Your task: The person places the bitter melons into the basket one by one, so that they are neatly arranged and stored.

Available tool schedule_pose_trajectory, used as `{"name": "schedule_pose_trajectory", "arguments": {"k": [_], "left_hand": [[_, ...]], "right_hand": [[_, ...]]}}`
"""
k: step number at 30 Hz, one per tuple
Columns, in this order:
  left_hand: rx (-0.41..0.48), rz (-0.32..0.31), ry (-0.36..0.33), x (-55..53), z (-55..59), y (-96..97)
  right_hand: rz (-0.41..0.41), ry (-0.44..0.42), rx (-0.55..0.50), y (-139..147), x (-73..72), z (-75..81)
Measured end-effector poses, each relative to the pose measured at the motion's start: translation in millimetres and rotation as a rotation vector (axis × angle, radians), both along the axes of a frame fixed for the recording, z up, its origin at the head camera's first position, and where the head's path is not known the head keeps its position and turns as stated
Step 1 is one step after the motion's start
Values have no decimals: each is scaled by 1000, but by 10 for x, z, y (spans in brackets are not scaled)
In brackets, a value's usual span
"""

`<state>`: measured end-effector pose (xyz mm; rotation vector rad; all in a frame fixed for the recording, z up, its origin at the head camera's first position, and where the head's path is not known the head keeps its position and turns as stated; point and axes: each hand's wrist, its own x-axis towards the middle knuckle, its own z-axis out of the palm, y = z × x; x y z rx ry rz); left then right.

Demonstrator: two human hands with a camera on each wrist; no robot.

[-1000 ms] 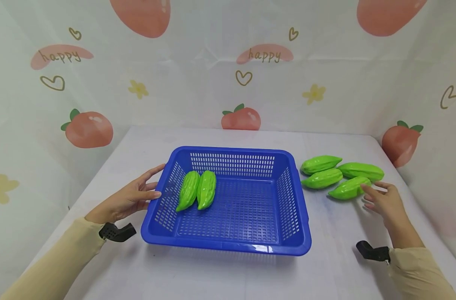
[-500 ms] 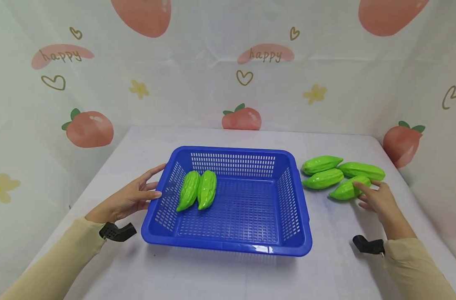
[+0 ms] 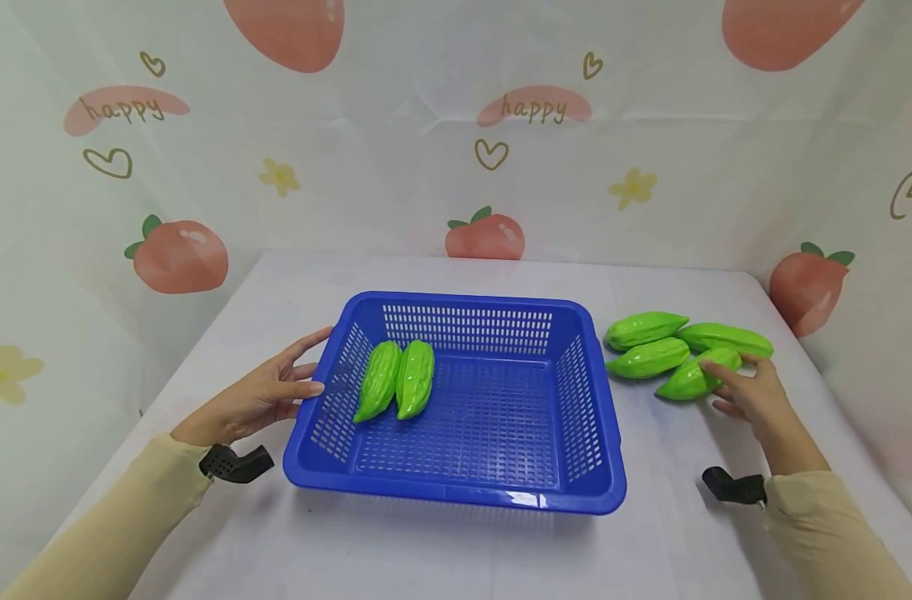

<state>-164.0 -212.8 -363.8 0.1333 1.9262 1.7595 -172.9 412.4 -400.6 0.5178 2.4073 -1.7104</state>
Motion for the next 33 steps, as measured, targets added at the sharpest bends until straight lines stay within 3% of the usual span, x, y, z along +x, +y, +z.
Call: {"name": "schedule_pose_trajectory", "arguments": {"k": [7,12,19,27,33], "left_hand": [[-5,-5,0,4,11,12],[-6,-3,0,7,13,16],[2,-8,0,2,9,9],[-1,-4,5,12,5,3],[-5,1,6,15,11,4]], "right_hand": [[-90,83,-226,-27,42,-56],[-143,85,-304,3,35,-130],[-144,112,-300,-124,123,6],[-147,223,-471,-205,163,142],[-107,299,-494,-277,146,281]]}}
